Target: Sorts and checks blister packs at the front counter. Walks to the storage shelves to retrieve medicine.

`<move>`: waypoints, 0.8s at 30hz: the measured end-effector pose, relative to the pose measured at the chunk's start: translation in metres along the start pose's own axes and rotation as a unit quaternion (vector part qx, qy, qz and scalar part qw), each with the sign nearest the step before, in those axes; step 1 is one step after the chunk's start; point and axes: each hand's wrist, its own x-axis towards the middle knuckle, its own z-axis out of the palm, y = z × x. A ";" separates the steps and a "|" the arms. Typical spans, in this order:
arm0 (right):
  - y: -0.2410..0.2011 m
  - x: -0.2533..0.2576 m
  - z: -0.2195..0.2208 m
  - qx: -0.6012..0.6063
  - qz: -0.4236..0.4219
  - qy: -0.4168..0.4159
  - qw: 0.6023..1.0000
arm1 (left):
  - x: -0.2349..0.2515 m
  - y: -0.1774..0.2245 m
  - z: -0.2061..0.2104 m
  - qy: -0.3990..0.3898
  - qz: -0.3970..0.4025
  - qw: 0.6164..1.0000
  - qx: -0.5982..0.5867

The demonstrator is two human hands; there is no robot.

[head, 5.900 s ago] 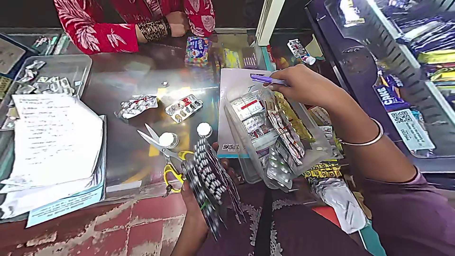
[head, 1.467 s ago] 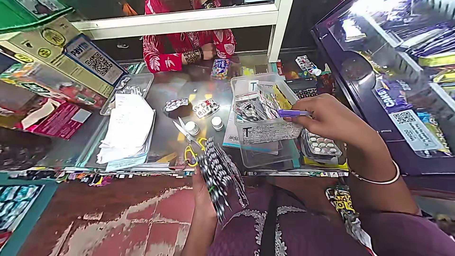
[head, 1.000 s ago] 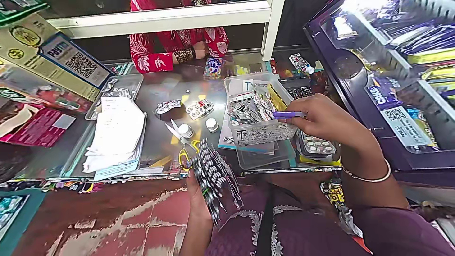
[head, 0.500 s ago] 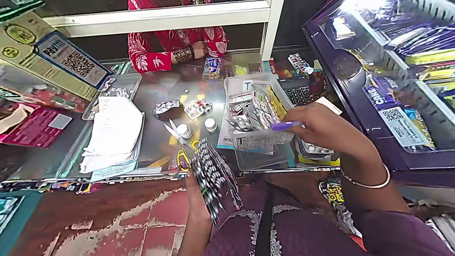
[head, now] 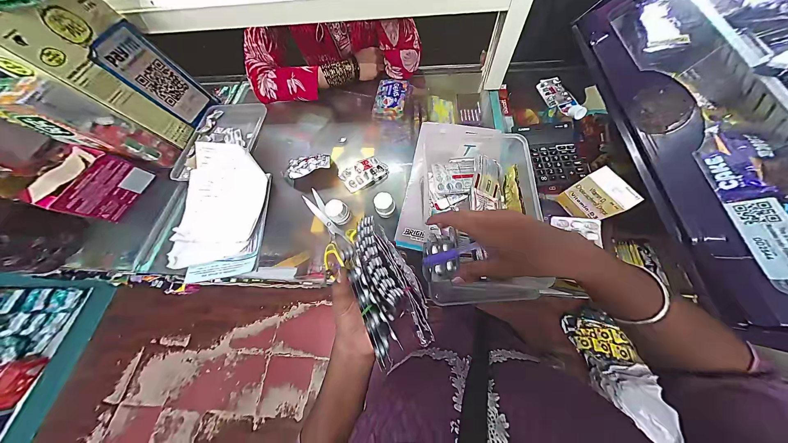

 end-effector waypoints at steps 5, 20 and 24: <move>0.033 -0.009 -0.021 0.157 -0.088 0.043 0.983 | 0.006 0.006 -0.005 -0.015 0.001 1.000 0.021; 0.001 0.002 -0.033 -0.018 -0.065 -0.055 0.996 | 0.018 0.013 -0.011 0.003 -0.035 0.999 -0.020; 0.026 -0.045 -0.037 0.098 -0.113 0.022 0.988 | 0.017 0.016 -0.025 0.002 -0.028 0.999 -0.017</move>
